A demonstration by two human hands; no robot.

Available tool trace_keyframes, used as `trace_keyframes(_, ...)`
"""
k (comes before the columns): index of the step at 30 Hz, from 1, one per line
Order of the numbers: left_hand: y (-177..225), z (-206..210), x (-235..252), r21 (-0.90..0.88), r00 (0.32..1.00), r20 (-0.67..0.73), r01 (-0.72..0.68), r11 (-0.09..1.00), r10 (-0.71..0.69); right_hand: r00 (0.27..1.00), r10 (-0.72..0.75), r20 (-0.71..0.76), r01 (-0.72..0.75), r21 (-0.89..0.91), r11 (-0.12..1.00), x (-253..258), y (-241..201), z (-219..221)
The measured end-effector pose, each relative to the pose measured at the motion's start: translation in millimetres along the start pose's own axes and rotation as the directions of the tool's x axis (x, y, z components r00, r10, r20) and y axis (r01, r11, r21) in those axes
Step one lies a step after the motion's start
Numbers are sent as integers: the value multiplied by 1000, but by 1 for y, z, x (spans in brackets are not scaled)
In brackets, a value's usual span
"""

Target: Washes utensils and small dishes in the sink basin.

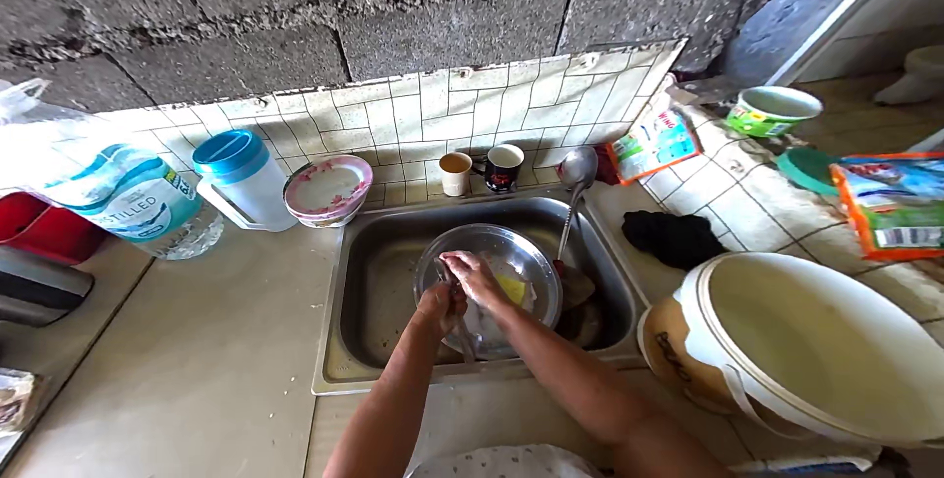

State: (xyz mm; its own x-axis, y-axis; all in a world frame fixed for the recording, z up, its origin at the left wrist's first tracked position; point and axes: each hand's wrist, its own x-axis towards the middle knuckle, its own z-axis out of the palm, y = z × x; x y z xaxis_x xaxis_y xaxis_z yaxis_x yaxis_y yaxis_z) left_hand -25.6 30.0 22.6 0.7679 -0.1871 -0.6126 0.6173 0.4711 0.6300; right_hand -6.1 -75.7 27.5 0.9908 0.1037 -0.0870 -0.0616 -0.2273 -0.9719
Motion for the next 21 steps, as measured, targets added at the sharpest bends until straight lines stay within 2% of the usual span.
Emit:
trace_keyframes(2, 2, -4, 2, 14, 1000, 12, -25, 1000, 25, 997, 66, -48, -70, -86, 994, 8, 7, -11)
trace_keyframes(3, 4, -8, 2, 35, 1000, 0, -29, 999, 29, 993, 117, -24, -120, -191, 974, 11, 13, -20)
trace_keyframes(5, 12, -16, -1, 45, 998, -46, -43, 998, 45, 949, 287, 134, -202, -442, 874, 14, 24, -36)
trace_keyframes(7, 17, -20, -2, 16, 993, -96, -68, 998, 69, 865, 430, 257, -180, -641, 746, 16, 45, -37)
trace_keyframes(10, 21, -18, -2, -70, 985, -150, -96, 993, 85, 806, 529, 264, -91, -828, 553, 17, 64, -32)
trace_keyframes(12, 22, -18, -1, -124, 982, -172, -97, 988, 75, 754, 597, 274, -31, -893, 449, 17, 67, -28)
trace_keyframes(14, 22, -21, 0, -98, 979, -189, -98, 990, 78, 728, 634, 261, -5, -923, 385, 8, 63, -23)
trace_keyframes(17, 21, -33, 0, -3, 978, -186, -91, 996, 88, 724, 645, 246, -16, -928, 372, -5, 66, -20)
trace_keyframes(21, 22, -36, -8, -10, 985, -130, -120, 993, 118, 706, 670, 228, -9, -944, 331, -9, 69, -26)
